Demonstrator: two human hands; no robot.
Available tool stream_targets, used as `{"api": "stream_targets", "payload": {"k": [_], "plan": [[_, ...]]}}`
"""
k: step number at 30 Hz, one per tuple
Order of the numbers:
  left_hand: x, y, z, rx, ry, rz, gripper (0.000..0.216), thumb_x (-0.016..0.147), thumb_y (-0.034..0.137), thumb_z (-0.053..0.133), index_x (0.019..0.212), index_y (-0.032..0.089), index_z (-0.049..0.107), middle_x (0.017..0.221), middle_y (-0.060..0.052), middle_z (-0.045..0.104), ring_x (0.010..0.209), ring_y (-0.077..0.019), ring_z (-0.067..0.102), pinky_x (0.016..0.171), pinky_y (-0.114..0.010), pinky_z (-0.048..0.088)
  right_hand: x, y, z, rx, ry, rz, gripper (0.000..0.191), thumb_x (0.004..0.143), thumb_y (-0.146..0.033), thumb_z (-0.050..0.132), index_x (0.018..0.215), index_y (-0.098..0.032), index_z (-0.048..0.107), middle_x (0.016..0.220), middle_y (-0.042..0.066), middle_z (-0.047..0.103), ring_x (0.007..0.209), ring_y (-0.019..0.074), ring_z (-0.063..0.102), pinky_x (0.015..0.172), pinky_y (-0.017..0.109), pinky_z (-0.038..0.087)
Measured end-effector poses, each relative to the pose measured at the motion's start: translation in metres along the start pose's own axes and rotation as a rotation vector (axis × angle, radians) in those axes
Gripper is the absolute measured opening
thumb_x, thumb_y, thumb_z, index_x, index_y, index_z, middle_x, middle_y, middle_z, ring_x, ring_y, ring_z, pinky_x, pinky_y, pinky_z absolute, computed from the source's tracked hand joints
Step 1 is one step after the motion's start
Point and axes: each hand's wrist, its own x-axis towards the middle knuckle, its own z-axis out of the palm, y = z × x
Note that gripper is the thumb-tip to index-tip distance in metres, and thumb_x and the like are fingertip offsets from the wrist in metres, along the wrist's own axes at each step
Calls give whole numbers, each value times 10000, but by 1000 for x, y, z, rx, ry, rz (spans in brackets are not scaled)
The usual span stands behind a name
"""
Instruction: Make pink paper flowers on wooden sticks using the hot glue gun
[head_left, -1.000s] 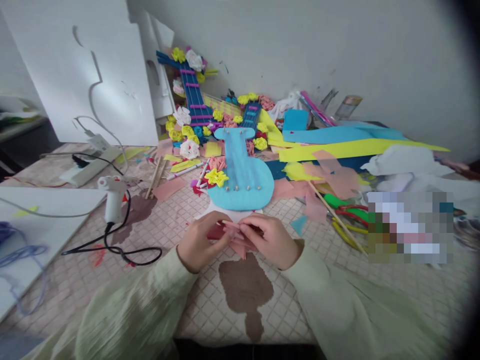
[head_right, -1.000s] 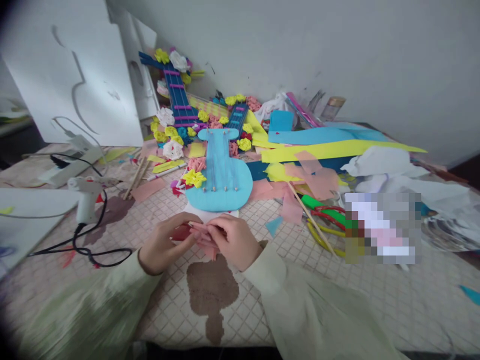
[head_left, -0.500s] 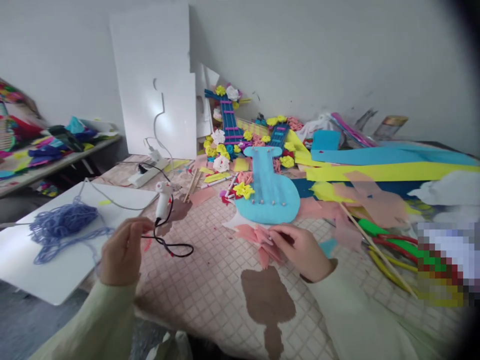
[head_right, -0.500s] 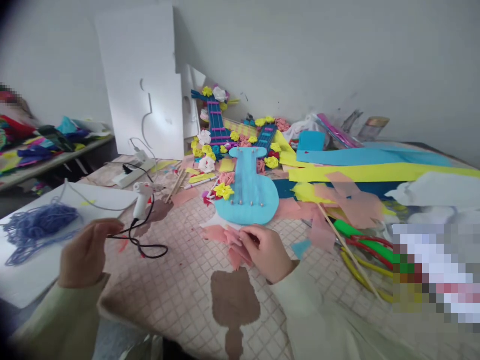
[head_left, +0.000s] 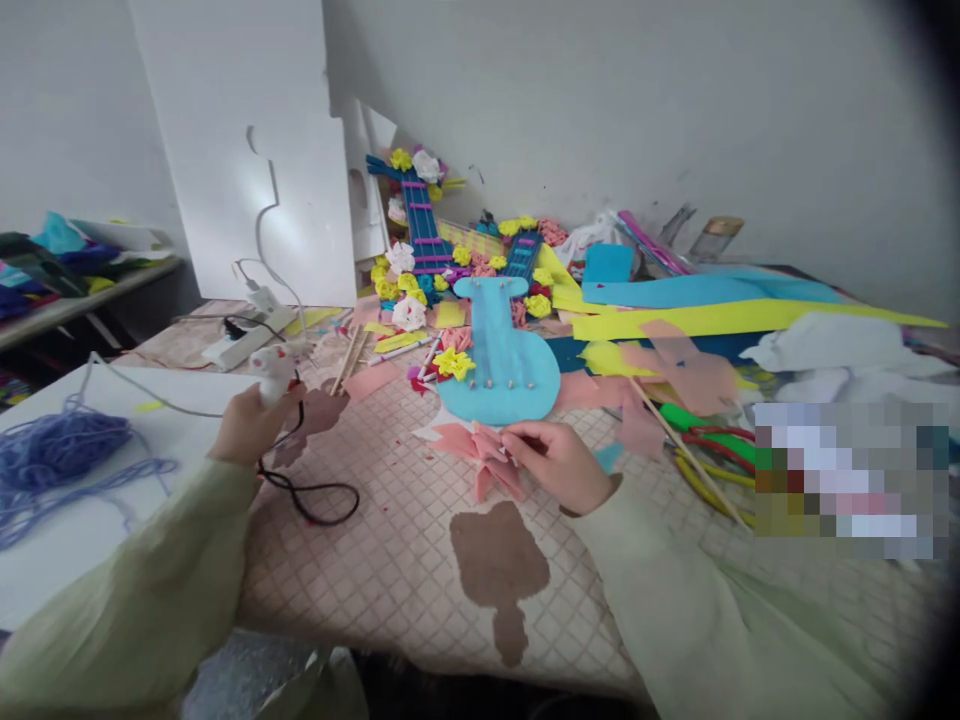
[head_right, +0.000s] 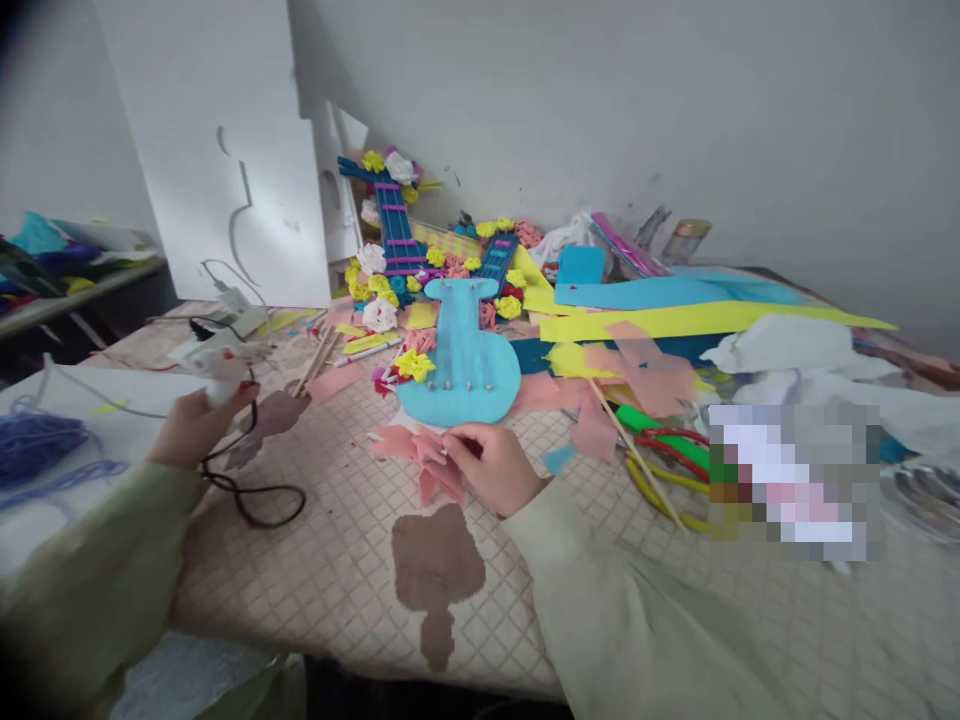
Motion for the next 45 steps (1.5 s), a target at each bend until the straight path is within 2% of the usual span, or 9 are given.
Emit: {"api": "stream_targets", "payload": {"k": [3, 5, 7, 10, 13, 18, 25, 36, 45], "plan": [[-28, 2, -16, 67, 45, 53, 481, 792, 505, 380, 894, 75, 569, 698, -16, 498, 771, -216, 547, 629, -262, 392, 1, -1, -2, 10, 15, 15, 224, 781, -279, 492, 753, -137, 663, 691, 45, 668, 617, 146, 580, 564, 245, 445], [-48, 3, -21, 149, 125, 167, 397, 805, 456, 399, 981, 131, 542, 805, -41, 547, 785, -217, 554, 667, -285, 400, 1, -3, -2, 7, 25, 22, 225, 781, -282, 492, 759, -141, 667, 696, 45, 669, 616, 145, 576, 560, 244, 441], [-67, 3, -22, 177, 205, 378, 312, 805, 392, 433, 1011, 169, 504, 899, -50, 557, 795, -201, 553, 695, -281, 406, 0, -4, -2, 5, 19, 26, 229, 781, -285, 490, 742, -143, 665, 673, 39, 661, 594, 138, 564, 546, 240, 431], [-90, 6, -15, 118, 157, 818, 241, 828, 243, 361, 1051, 201, 441, 1005, -54, 535, 870, -179, 537, 742, -253, 402, 0, -6, -2, 17, -9, 24, 240, 783, -289, 483, 708, -137, 652, 633, 30, 638, 567, 127, 547, 533, 235, 420], [-105, 16, -5, 114, 61, 972, 306, 791, 130, 308, 1067, 201, 418, 1049, -61, 504, 906, -178, 525, 746, -258, 394, -1, -6, -2, 49, -27, 31, 235, 780, -296, 485, 715, -134, 643, 640, 27, 636, 575, 125, 546, 537, 231, 422], [-115, 30, 10, 119, -99, 961, 415, 675, 75, 318, 1057, 200, 419, 1024, -59, 490, 813, -183, 538, 657, -280, 420, -1, -8, -3, 39, -28, 43, 231, 789, -278, 477, 712, -134, 640, 662, 35, 647, 601, 130, 559, 565, 230, 425], [-108, 31, 20, 109, -186, 936, 406, 599, 81, 383, 982, 201, 442, 974, -57, 499, 809, -196, 525, 631, -282, 437, -2, -10, -3, 23, -27, 30, 225, 799, -253, 475, 709, -133, 642, 645, 32, 643, 580, 122, 546, 552, 225, 414], [-101, 29, 28, 127, -326, 886, 295, 654, 134, 414, 938, 202, 454, 934, -57, 495, 825, -205, 507, 639, -292, 449, -2, -9, -3, 21, -11, 10, 215, 799, -242, 480, 747, -135, 659, 686, 39, 669, 594, 125, 567, 559, 230, 427], [-101, 30, 31, 135, -347, 848, 289, 651, 117, 409, 922, 193, 471, 945, -62, 502, 840, -216, 500, 654, -307, 447, -2, -11, -3, 32, 0, 14, 190, 787, -220, 496, 745, -140, 663, 679, 31, 671, 602, 125, 579, 563, 228, 432]]}}
